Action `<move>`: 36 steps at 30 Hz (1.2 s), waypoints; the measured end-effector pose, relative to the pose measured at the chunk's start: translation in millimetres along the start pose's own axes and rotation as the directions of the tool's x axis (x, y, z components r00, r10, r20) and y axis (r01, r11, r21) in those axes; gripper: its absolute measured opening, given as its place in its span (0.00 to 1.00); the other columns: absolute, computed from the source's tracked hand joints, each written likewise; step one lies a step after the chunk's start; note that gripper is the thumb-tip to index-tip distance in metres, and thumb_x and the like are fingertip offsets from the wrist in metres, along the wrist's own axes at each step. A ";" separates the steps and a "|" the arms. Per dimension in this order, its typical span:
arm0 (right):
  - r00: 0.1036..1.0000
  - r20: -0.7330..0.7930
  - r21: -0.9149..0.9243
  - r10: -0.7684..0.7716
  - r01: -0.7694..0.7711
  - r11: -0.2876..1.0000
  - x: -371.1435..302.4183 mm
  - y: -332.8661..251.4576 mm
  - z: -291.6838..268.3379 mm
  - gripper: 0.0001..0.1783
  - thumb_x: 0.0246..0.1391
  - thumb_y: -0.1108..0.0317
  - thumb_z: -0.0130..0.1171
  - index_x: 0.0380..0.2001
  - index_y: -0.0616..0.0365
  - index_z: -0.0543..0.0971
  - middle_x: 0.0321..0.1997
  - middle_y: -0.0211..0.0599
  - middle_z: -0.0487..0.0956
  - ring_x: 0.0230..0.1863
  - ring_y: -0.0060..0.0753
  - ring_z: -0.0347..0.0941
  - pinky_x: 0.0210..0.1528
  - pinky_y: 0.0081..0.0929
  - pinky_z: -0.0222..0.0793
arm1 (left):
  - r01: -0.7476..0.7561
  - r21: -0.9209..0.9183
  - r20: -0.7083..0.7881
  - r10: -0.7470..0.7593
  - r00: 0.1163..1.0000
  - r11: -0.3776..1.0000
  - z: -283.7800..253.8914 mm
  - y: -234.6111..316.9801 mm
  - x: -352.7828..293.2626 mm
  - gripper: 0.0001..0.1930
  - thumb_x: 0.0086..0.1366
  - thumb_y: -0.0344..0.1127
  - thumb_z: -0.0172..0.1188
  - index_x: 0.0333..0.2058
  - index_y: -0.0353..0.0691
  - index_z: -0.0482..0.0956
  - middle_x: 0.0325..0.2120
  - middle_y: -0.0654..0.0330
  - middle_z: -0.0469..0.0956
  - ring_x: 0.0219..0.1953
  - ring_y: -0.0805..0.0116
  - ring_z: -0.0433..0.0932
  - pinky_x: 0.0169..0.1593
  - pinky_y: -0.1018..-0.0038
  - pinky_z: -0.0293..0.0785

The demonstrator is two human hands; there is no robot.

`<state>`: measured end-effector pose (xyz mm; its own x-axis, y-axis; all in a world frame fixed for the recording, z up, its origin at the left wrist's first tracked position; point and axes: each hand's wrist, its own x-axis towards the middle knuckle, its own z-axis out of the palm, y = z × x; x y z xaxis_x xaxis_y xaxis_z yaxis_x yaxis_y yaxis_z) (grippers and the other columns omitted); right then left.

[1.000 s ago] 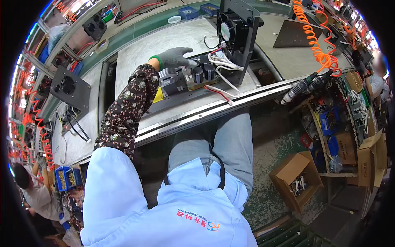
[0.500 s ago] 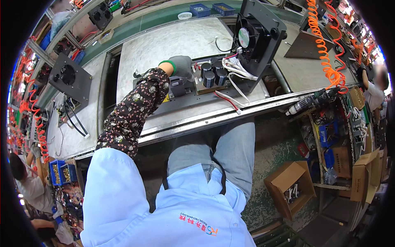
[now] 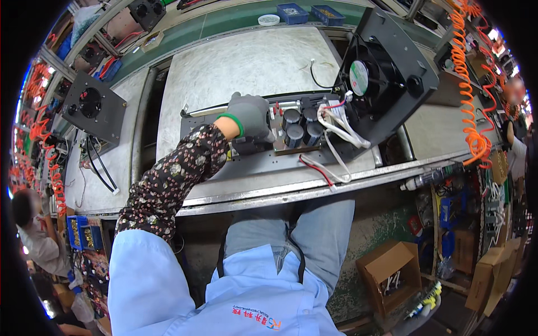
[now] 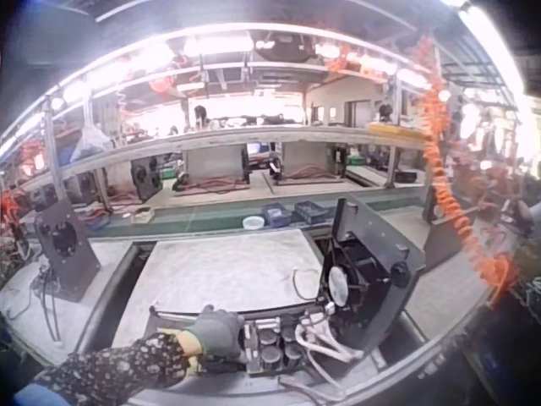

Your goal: Assemble electronic components, mount a printed circuit board inside an industrial casing, and fasten it with an electric screwdriver.

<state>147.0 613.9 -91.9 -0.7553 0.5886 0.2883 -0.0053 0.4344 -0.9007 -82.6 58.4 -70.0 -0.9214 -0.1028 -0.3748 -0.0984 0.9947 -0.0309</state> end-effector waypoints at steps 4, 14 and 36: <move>0.917 0.394 0.179 0.060 -0.141 0.974 14.4 -30.3 87.5 0.40 0.50 0.39 0.55 0.56 0.59 0.61 0.60 0.50 0.63 0.57 0.43 0.64 0.57 0.36 0.61 | -0.065 0.012 -0.015 0.065 0.998 0.998 2.5 -6.0 1.7 0.37 0.36 0.56 0.70 0.43 0.37 0.76 0.36 0.54 0.78 0.40 0.56 0.78 0.48 0.66 0.66; 0.631 0.772 0.412 -0.078 -0.402 0.818 -5.2 -55.0 214.6 0.36 0.42 0.44 0.65 0.46 0.56 0.64 0.59 0.52 0.63 0.58 0.43 0.63 0.61 0.35 0.57 | -0.086 -0.074 0.069 0.091 0.993 0.994 1.8 -13.1 10.0 0.44 0.34 0.56 0.71 0.49 0.32 0.73 0.38 0.51 0.78 0.40 0.55 0.78 0.48 0.67 0.67; 0.588 0.741 0.380 -0.325 0.032 0.924 -83.9 -155.2 315.0 0.23 0.45 0.67 0.62 0.44 0.61 0.68 0.51 0.45 0.68 0.54 0.38 0.65 0.58 0.32 0.59 | -0.314 -0.837 -0.345 -0.013 0.939 -0.448 101.3 65.0 -173.0 0.36 0.65 0.44 0.49 0.64 0.28 0.47 0.63 0.50 0.56 0.62 0.61 0.61 0.64 0.69 0.53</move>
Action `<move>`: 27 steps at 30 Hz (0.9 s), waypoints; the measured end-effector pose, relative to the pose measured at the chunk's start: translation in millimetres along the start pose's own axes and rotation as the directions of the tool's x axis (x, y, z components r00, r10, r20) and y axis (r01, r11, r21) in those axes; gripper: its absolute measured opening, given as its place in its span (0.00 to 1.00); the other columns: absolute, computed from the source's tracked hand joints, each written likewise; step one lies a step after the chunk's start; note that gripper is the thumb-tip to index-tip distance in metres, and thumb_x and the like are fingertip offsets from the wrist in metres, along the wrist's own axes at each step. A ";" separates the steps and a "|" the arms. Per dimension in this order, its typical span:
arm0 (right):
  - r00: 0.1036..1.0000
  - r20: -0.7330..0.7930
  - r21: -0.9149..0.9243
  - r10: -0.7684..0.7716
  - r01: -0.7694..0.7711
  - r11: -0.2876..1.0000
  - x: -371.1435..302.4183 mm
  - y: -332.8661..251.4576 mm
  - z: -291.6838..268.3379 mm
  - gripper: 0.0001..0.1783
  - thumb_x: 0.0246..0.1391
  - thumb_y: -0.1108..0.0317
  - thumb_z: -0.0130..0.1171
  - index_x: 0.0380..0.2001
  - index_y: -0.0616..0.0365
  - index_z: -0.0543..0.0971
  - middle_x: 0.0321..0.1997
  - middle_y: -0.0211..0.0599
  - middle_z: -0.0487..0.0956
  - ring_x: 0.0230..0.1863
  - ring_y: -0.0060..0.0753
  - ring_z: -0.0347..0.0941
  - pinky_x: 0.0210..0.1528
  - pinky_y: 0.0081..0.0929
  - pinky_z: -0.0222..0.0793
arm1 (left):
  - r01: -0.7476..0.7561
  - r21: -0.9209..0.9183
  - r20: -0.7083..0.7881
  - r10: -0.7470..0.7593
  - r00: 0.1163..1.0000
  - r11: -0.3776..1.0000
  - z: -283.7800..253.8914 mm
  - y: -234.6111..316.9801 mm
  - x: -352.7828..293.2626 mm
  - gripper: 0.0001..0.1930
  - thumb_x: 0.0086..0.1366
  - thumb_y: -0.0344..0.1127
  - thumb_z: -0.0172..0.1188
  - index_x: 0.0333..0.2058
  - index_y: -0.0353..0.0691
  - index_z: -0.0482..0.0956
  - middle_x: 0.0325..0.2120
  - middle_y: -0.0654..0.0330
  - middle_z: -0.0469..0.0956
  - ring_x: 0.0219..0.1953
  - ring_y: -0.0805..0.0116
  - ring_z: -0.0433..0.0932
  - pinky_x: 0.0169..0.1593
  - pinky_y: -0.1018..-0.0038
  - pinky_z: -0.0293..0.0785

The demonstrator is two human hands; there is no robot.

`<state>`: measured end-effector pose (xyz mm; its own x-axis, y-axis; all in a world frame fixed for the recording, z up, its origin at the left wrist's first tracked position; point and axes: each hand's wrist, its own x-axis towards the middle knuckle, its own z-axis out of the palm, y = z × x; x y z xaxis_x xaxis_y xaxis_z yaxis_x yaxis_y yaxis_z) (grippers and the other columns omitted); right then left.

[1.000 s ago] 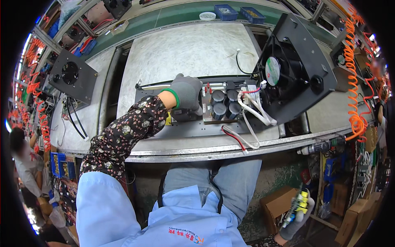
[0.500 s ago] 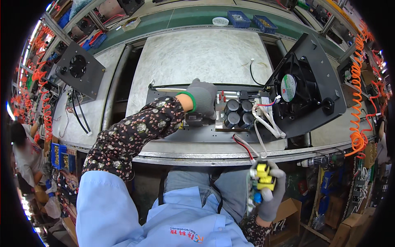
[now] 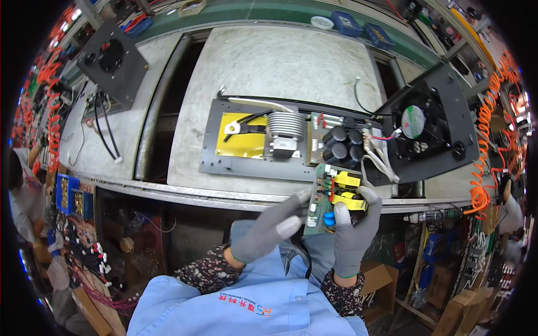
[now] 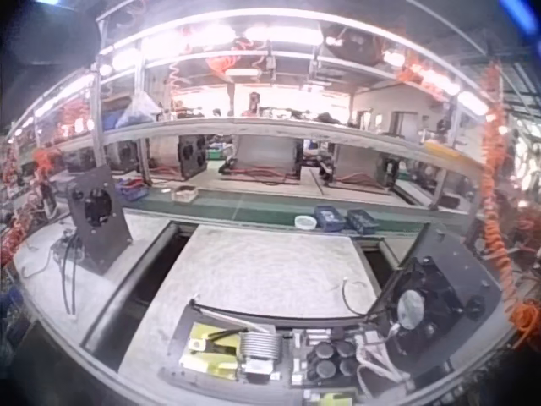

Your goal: Assemble electronic components, mount a printed circuit board inside an industrial casing, and fasten it with an electric screwdriver.

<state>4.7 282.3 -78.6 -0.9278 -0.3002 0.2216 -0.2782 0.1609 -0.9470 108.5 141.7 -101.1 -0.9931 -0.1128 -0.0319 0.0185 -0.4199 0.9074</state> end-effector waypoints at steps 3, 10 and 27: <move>0.998 0.058 -0.057 0.014 -0.011 0.998 -5.6 -4.6 23.4 0.23 0.47 0.67 0.62 0.45 0.62 0.68 0.52 0.46 0.68 0.54 0.40 0.65 0.57 0.33 0.60 | -0.082 0.065 -0.123 0.089 0.988 0.995 2.4 -8.5 -10.4 0.37 0.63 0.42 0.52 0.65 0.31 0.47 0.62 0.51 0.57 0.63 0.63 0.59 0.64 0.69 0.52; 0.927 0.375 -0.309 0.004 0.121 0.943 -11.9 -10.5 53.2 0.23 0.50 0.62 0.62 0.47 0.64 0.71 0.37 0.45 0.75 0.40 0.40 0.74 0.43 0.32 0.69 | 0.028 -0.082 -0.363 -0.057 0.930 0.996 -55.8 15.2 -29.2 0.32 0.61 0.40 0.53 0.60 0.29 0.59 0.53 0.53 0.69 0.54 0.70 0.68 0.57 0.74 0.64; 0.964 0.267 -0.307 -0.018 0.103 0.946 10.4 4.9 129.3 0.19 0.38 0.62 0.72 0.30 0.61 0.76 0.17 0.30 0.71 0.16 0.23 0.66 0.21 0.22 0.64 | 0.083 0.032 -0.401 -0.064 0.914 0.996 -175.7 67.8 22.9 0.26 0.67 0.50 0.47 0.46 0.29 0.73 0.33 0.56 0.79 0.28 0.72 0.78 0.29 0.79 0.76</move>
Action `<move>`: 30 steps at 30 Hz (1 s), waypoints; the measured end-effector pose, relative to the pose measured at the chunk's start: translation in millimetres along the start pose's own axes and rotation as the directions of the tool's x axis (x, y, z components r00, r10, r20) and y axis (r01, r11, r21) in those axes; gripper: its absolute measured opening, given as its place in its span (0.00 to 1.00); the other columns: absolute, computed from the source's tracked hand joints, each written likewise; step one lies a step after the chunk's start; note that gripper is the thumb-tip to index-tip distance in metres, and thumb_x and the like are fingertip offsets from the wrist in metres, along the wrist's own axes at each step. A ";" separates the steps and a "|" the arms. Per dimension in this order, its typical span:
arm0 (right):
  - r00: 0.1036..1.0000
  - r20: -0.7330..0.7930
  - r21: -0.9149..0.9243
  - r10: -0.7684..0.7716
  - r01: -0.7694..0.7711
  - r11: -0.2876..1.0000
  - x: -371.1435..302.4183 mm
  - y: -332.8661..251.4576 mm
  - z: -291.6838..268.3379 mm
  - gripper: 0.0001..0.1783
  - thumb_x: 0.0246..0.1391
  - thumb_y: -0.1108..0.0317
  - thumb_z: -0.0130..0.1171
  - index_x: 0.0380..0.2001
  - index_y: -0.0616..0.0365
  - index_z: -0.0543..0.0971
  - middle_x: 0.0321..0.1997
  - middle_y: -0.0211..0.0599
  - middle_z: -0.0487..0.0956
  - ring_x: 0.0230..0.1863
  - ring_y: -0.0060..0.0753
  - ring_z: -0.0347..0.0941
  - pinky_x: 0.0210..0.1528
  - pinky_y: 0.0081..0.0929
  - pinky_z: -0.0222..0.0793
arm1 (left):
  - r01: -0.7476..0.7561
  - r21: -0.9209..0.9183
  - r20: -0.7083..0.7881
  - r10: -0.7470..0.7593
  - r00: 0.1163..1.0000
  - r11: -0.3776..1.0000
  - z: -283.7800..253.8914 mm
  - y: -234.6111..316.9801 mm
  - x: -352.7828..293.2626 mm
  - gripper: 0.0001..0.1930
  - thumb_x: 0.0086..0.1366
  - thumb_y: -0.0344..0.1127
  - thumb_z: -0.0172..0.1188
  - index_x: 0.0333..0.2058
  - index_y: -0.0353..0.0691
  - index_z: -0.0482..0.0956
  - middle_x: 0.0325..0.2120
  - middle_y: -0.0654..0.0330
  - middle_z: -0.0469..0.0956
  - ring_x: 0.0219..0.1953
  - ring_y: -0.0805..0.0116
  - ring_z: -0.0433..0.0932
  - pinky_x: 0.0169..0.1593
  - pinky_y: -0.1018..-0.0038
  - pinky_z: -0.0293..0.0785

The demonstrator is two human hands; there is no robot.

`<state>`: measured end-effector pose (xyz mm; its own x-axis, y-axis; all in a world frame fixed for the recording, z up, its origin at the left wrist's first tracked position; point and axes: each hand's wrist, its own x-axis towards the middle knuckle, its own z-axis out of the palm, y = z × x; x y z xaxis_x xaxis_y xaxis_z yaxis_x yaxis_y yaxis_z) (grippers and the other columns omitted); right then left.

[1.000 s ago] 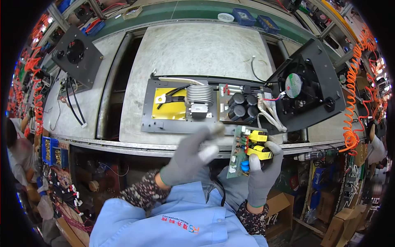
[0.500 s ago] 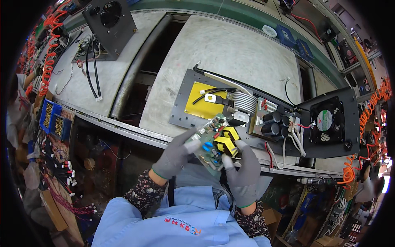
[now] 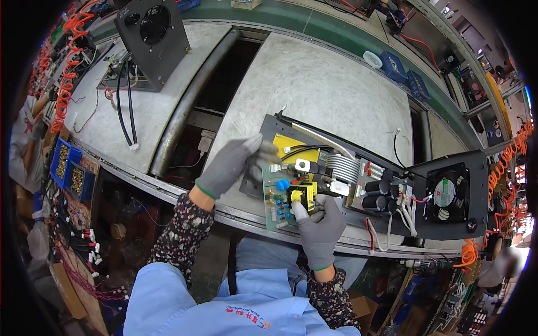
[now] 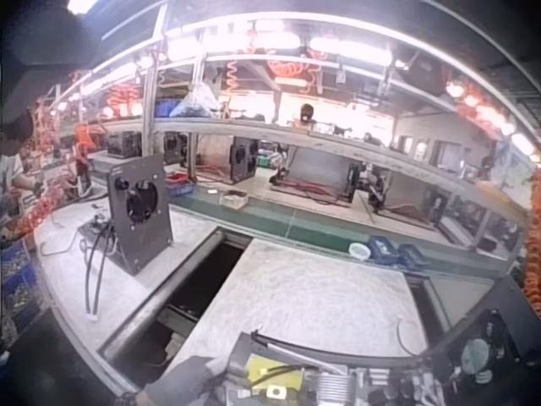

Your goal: Assemble electronic components, mount a printed circuit board inside an industrial casing, and fasten it with an electric screwdriver.

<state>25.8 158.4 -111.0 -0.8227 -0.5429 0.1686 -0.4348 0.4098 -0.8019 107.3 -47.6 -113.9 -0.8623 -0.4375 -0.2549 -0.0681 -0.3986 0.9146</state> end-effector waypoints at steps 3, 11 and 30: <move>1.000 -0.008 -0.023 -0.005 0.005 1.000 0.2 4.7 1.0 0.20 0.37 0.61 0.73 0.29 0.61 0.76 0.17 0.30 0.71 0.17 0.24 0.66 0.21 0.22 0.64 | -0.065 0.474 -0.036 0.093 0.995 0.878 -1.8 6.1 33.0 0.23 0.60 0.51 0.57 0.40 0.33 0.79 0.30 0.55 0.80 0.28 0.73 0.79 0.29 0.77 0.74; 0.997 -0.035 -0.091 -0.068 0.064 0.994 0.4 10.6 -1.6 0.18 0.37 0.63 0.73 0.27 0.60 0.75 0.18 0.29 0.72 0.18 0.23 0.66 0.22 0.21 0.63 | -0.224 0.971 0.188 0.313 0.931 0.083 14.3 -14.1 62.4 0.14 0.48 0.45 0.66 0.33 0.47 0.81 0.27 0.59 0.78 0.31 0.62 0.78 0.34 0.68 0.73; 0.993 -0.113 -0.052 -0.020 0.014 0.999 5.4 1.8 18.4 0.15 0.39 0.67 0.72 0.26 0.62 0.76 0.18 0.28 0.72 0.18 0.18 0.65 0.22 0.17 0.63 | -0.317 0.943 0.299 0.680 0.669 -0.104 0.2 -30.9 80.8 0.07 0.51 0.41 0.63 0.26 0.46 0.79 0.26 0.63 0.73 0.30 0.64 0.74 0.33 0.68 0.69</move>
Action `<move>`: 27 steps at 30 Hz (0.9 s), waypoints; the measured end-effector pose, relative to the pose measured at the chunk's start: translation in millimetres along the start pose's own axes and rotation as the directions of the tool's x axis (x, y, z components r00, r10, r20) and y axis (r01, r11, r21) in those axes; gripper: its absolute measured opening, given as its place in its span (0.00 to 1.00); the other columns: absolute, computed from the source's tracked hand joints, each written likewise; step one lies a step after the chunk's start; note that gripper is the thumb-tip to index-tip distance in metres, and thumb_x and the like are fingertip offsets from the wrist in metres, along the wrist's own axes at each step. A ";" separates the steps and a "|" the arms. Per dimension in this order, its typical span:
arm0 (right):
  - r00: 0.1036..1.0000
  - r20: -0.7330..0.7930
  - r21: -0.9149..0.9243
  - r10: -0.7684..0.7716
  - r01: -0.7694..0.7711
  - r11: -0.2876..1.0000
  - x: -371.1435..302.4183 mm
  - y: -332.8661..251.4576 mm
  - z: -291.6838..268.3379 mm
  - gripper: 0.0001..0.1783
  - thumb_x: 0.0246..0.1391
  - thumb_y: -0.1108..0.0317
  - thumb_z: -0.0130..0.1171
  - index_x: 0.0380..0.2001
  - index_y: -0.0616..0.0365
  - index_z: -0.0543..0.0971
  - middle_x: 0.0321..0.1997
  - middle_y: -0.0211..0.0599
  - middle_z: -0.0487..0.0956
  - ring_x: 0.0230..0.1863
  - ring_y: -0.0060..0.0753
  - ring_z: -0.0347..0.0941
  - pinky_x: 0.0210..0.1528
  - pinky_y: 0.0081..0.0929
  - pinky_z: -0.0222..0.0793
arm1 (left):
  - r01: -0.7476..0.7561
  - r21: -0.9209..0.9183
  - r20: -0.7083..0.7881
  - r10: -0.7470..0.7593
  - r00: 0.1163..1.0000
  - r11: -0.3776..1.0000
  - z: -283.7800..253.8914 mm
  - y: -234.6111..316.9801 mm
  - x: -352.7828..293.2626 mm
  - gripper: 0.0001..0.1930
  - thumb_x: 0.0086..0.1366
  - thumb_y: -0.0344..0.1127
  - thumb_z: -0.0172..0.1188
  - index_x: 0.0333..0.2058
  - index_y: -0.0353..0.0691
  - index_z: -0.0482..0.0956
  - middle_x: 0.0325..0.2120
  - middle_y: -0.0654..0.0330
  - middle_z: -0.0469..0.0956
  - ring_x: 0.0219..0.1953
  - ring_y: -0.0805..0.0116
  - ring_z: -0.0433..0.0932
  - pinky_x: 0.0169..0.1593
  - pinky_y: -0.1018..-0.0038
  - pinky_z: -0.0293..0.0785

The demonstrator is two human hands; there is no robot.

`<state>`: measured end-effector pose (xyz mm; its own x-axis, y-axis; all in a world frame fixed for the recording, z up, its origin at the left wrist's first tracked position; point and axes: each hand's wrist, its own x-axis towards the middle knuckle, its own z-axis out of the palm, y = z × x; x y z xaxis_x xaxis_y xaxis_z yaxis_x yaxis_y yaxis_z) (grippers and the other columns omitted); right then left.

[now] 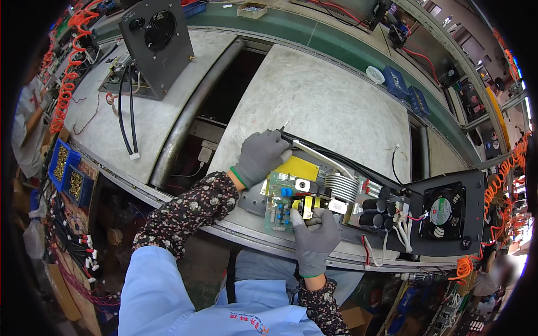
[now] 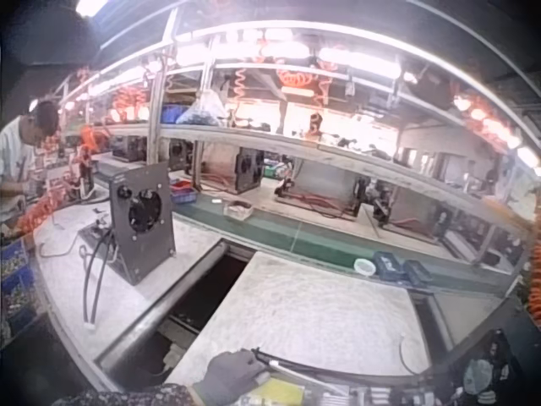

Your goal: Assemble electronic components, mount a printed circuit board inside an industrial casing, and fasten it with an electric screwdriver.

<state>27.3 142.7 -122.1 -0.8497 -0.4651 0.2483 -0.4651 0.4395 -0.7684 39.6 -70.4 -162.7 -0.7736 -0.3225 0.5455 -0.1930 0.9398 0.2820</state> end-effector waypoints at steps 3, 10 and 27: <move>1.000 -0.010 -0.014 0.001 -0.001 1.000 0.3 -0.1 5.3 0.15 0.39 0.67 0.72 0.26 0.62 0.76 0.17 0.28 0.71 0.18 0.18 0.65 0.22 0.17 0.63 | 0.155 -0.130 0.026 -0.153 0.988 0.979 -0.9 2.2 3.2 0.08 0.51 0.42 0.63 0.23 0.45 0.79 0.26 0.63 0.73 0.31 0.64 0.74 0.34 0.68 0.69; 1.000 -0.023 0.000 0.014 -0.014 1.000 0.8 -1.2 11.4 0.16 0.38 0.66 0.72 0.25 0.63 0.76 0.16 0.28 0.71 0.19 0.18 0.66 0.23 0.18 0.63 | 0.090 -0.174 0.092 -0.075 0.993 0.981 -7.2 -2.0 -2.2 0.06 0.52 0.38 0.62 0.27 0.43 0.78 0.27 0.60 0.73 0.32 0.63 0.74 0.36 0.67 0.69; 0.985 -0.165 -0.025 0.056 -0.061 0.998 15.1 -11.5 41.8 0.18 0.38 0.58 0.72 0.23 0.55 0.73 0.18 0.29 0.74 0.18 0.32 0.71 0.22 0.28 0.66 | 0.657 -0.496 0.374 -0.543 0.751 0.567 -37.2 -11.8 2.0 0.10 0.59 0.34 0.57 0.32 0.33 0.80 0.19 0.61 0.78 0.18 0.77 0.73 0.25 0.78 0.70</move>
<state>30.2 98.4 -134.1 -0.9037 -0.3068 0.2986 -0.4185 0.4860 -0.7672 62.8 -86.3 -135.5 -0.7025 -0.7107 -0.0387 -0.3184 0.2651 0.9101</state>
